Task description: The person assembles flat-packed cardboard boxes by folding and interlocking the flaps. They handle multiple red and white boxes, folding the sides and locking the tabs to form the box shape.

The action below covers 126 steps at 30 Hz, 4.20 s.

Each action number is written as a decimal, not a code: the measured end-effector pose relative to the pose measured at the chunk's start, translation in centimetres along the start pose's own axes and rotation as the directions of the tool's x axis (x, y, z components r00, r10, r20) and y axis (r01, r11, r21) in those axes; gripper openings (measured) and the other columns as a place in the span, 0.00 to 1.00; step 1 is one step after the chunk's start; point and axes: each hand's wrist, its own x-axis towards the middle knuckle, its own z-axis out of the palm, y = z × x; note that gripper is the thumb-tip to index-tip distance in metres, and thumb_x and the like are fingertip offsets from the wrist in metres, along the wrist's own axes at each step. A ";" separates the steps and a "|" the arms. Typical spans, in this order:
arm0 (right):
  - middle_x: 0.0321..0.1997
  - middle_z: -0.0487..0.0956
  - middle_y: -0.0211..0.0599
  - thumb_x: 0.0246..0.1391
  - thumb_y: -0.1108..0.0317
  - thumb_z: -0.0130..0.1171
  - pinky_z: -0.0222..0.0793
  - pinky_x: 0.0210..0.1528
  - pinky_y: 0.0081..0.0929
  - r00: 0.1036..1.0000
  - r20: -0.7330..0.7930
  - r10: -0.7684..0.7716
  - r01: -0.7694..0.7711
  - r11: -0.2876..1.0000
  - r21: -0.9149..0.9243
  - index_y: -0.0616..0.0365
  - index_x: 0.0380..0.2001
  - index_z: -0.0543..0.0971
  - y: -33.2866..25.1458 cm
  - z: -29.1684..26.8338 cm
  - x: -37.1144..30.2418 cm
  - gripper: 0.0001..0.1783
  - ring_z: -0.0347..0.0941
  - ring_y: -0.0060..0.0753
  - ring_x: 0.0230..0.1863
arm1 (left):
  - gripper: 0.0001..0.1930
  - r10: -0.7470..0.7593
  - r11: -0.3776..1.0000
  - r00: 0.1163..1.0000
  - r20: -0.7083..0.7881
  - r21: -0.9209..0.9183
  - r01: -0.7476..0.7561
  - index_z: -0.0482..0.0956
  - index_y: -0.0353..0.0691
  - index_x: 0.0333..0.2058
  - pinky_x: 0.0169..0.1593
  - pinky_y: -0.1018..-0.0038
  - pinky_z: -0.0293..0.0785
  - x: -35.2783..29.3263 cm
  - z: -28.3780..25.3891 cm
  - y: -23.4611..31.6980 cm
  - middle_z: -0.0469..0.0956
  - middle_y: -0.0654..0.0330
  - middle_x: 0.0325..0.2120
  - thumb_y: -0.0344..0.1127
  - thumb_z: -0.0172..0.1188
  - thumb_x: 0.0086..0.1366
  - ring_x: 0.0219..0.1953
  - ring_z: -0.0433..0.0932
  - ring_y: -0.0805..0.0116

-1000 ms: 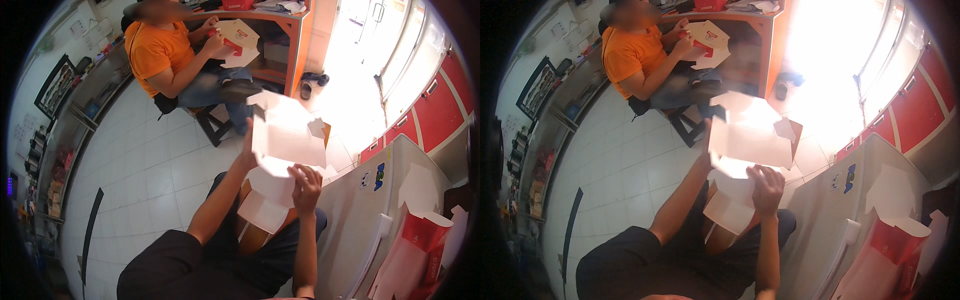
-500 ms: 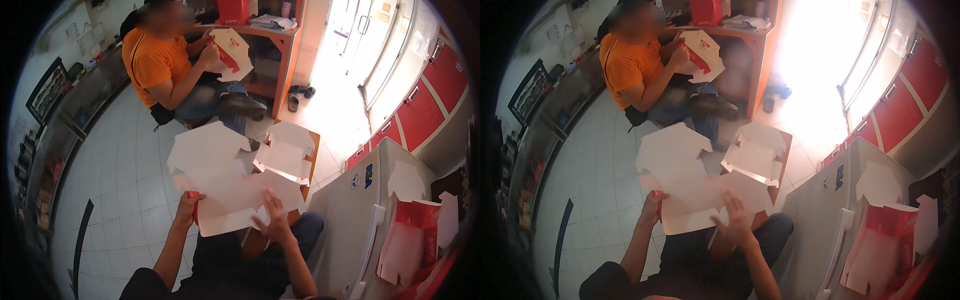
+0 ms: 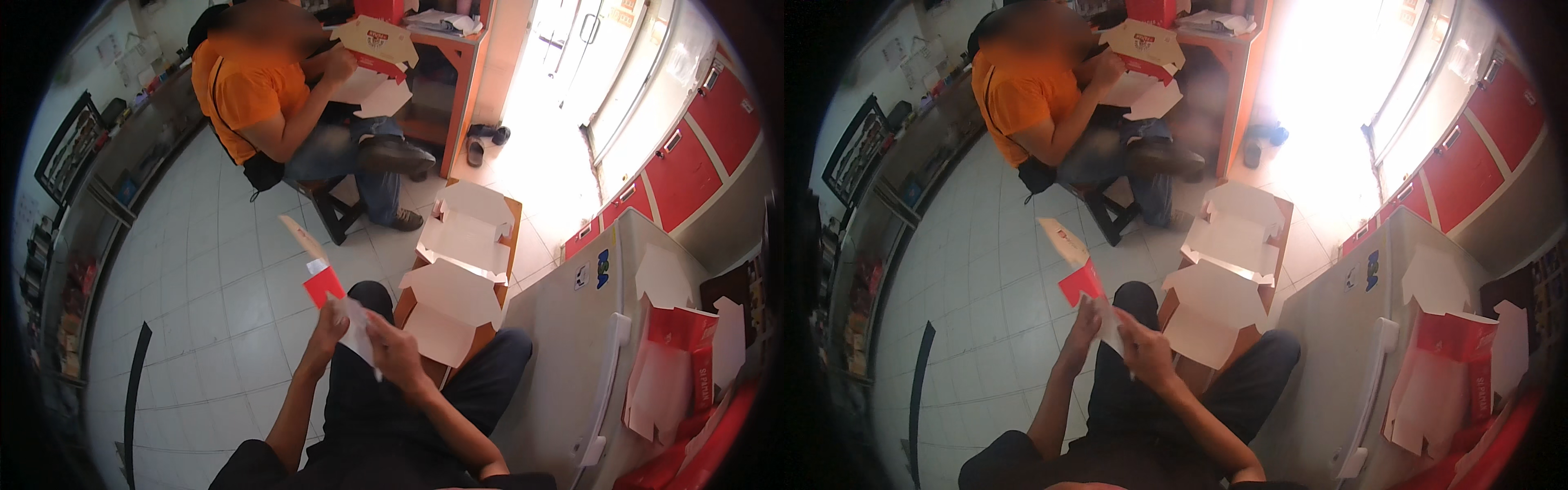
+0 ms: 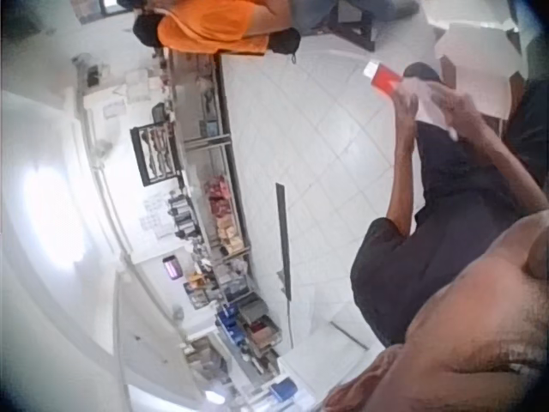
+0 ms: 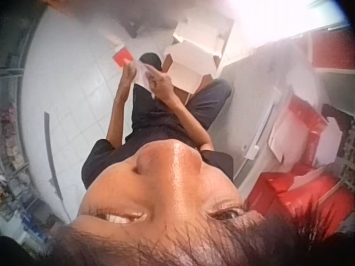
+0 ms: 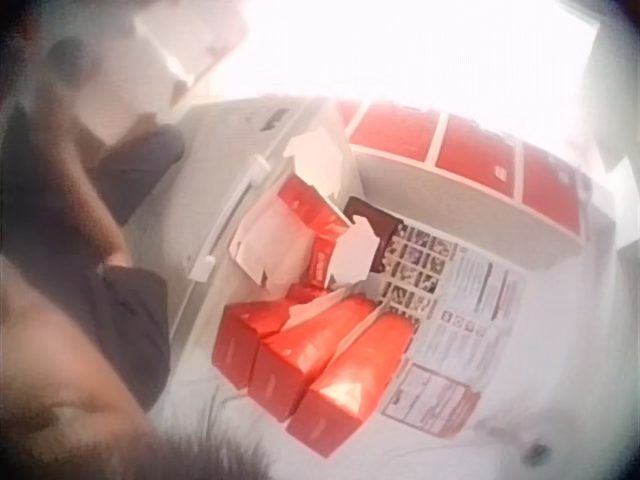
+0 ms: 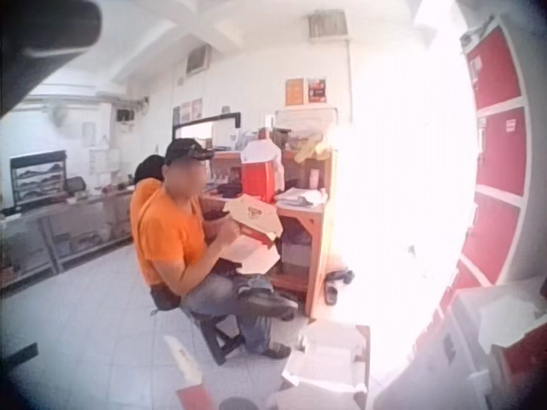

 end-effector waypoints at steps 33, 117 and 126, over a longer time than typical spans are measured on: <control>0.61 0.72 0.42 0.46 0.68 0.69 0.69 0.61 0.43 0.689 0.095 -0.718 0.708 0.638 -0.303 0.54 0.48 0.80 -1.7 -3.0 0.3 0.22 0.68 0.49 0.63 | 0.11 0.131 0.851 0.922 -0.365 -0.436 -0.293 0.75 0.35 0.45 0.42 0.76 0.77 -3.1 3.1 5.6 0.79 0.60 0.38 0.35 0.56 0.70 0.38 0.79 0.74; 0.39 0.73 0.44 0.46 0.59 0.68 0.72 0.45 0.37 0.974 -0.225 -0.035 0.051 0.997 0.065 0.50 0.44 0.82 -1.9 -2.1 0.9 0.20 0.75 0.44 0.39 | 0.19 0.247 0.886 0.967 0.062 0.389 -0.251 0.66 0.33 0.56 0.24 0.83 0.67 -6.6 -0.4 5.5 0.78 0.61 0.17 0.25 0.48 0.67 0.17 0.73 0.81; 0.30 0.68 0.39 0.46 0.57 0.70 0.67 0.40 0.31 0.949 0.249 -0.194 0.160 0.975 0.153 0.52 0.41 0.83 -1.5 -1.6 0.5 0.19 0.69 0.35 0.33 | 0.19 0.308 0.804 0.951 0.015 0.530 -0.269 0.68 0.33 0.56 0.22 0.82 0.65 -7.2 -0.7 4.7 0.76 0.61 0.15 0.26 0.46 0.66 0.15 0.71 0.80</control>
